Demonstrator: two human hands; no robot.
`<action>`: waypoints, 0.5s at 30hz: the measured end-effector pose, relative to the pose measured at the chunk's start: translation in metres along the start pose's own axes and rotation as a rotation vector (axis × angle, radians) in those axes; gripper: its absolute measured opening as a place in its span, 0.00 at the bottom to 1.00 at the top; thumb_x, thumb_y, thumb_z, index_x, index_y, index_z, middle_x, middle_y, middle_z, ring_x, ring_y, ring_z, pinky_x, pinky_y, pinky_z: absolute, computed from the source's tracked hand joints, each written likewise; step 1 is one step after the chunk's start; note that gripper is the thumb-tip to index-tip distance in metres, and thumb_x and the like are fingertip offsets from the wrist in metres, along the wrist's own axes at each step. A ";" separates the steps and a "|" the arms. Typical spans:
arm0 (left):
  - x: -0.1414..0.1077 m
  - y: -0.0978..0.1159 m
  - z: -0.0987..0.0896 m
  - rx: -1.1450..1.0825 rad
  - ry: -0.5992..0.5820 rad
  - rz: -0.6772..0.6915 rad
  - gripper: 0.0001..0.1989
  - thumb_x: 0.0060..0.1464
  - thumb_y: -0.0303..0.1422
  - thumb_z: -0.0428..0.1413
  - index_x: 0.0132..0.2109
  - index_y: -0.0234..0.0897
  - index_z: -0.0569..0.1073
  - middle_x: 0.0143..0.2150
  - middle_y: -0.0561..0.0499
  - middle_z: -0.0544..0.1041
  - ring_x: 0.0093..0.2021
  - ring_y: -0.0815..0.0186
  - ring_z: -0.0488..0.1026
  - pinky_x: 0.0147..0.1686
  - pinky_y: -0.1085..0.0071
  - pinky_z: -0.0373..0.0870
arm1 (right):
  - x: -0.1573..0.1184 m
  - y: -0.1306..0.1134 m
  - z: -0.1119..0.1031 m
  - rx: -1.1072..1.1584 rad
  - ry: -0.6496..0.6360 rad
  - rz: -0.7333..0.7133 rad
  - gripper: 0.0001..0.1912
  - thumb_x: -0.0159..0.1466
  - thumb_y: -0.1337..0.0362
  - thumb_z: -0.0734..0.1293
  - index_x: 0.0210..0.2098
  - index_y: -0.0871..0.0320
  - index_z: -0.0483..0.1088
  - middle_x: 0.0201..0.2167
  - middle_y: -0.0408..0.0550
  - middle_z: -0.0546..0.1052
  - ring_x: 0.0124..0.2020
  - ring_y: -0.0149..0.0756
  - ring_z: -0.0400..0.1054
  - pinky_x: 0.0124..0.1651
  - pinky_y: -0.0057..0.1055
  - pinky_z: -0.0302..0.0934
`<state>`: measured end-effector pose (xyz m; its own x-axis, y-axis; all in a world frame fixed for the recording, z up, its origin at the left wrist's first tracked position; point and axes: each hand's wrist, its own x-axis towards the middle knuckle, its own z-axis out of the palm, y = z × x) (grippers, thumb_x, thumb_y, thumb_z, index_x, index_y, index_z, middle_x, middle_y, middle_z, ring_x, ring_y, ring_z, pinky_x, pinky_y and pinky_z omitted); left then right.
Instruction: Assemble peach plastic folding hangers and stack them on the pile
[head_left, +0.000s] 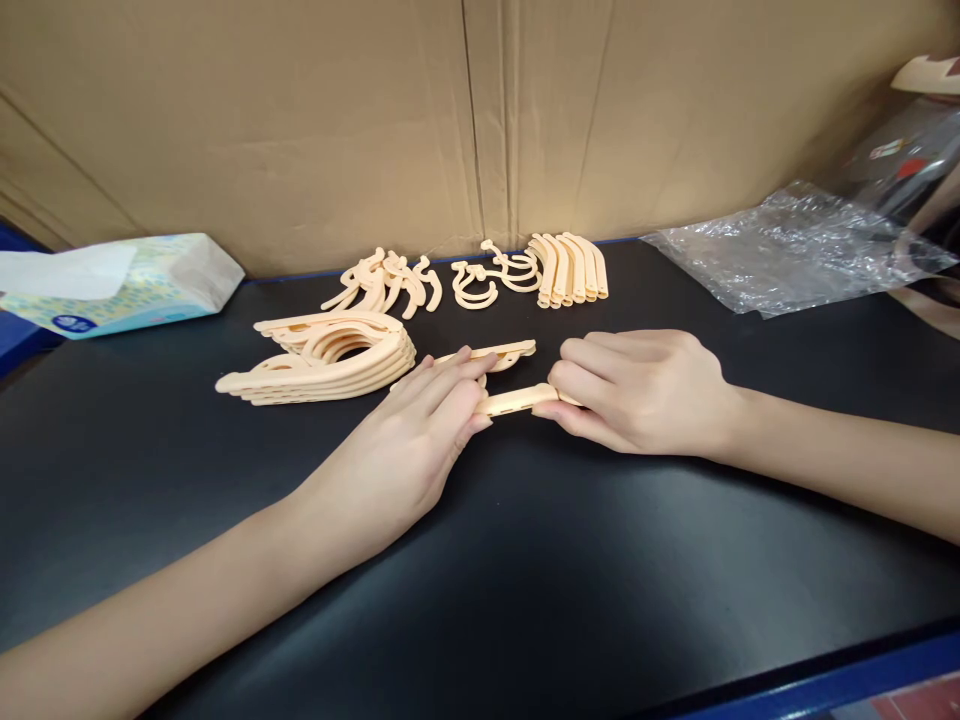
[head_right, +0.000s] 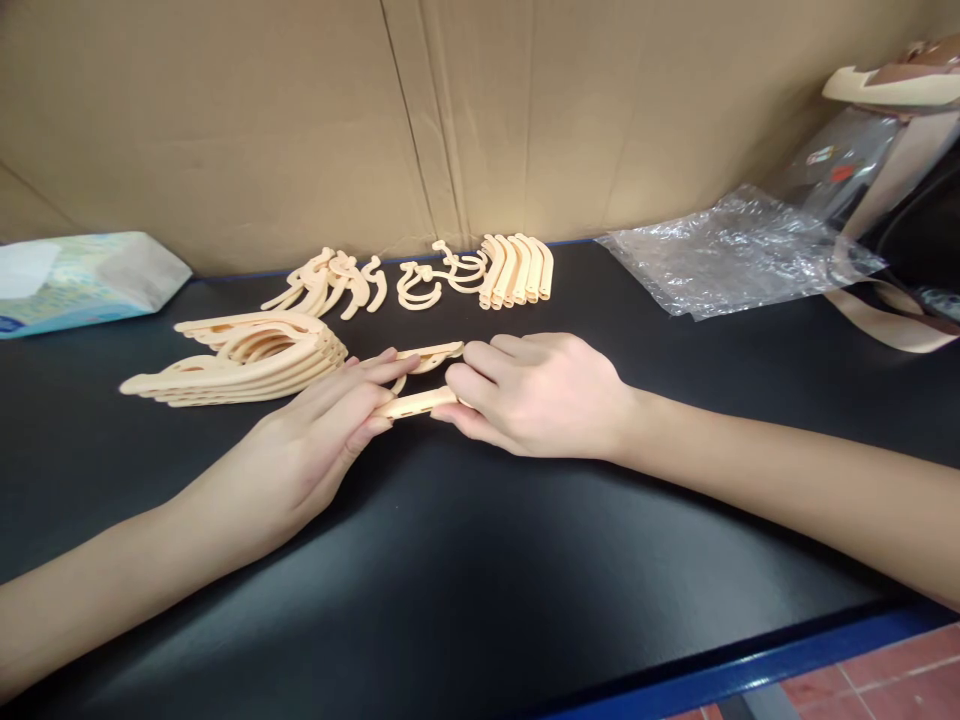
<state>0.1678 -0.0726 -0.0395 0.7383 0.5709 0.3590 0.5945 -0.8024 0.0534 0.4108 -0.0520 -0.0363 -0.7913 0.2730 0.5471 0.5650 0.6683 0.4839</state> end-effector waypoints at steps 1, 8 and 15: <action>0.000 0.000 0.000 0.000 0.001 -0.001 0.10 0.69 0.29 0.41 0.46 0.32 0.66 0.60 0.34 0.71 0.64 0.51 0.66 0.60 0.49 0.68 | 0.000 0.000 0.000 0.006 0.001 0.001 0.20 0.72 0.57 0.58 0.25 0.58 0.65 0.19 0.39 0.68 0.21 0.28 0.57 0.23 0.28 0.47; 0.000 0.000 0.001 -0.020 -0.007 0.004 0.10 0.69 0.29 0.42 0.45 0.32 0.66 0.60 0.34 0.71 0.64 0.53 0.66 0.62 0.51 0.66 | 0.000 0.001 0.004 0.109 -0.002 0.043 0.20 0.71 0.57 0.58 0.25 0.58 0.65 0.19 0.40 0.67 0.20 0.28 0.58 0.22 0.29 0.46; 0.002 -0.001 0.000 -0.078 -0.062 -0.006 0.10 0.69 0.29 0.42 0.44 0.33 0.67 0.60 0.36 0.71 0.64 0.56 0.65 0.64 0.52 0.61 | -0.002 0.003 0.005 0.257 0.006 0.021 0.18 0.70 0.56 0.59 0.26 0.57 0.65 0.19 0.38 0.66 0.20 0.27 0.57 0.22 0.29 0.43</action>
<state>0.1685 -0.0702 -0.0389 0.7549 0.5833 0.2998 0.5737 -0.8088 0.1290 0.4123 -0.0470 -0.0394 -0.7784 0.2846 0.5596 0.5023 0.8169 0.2833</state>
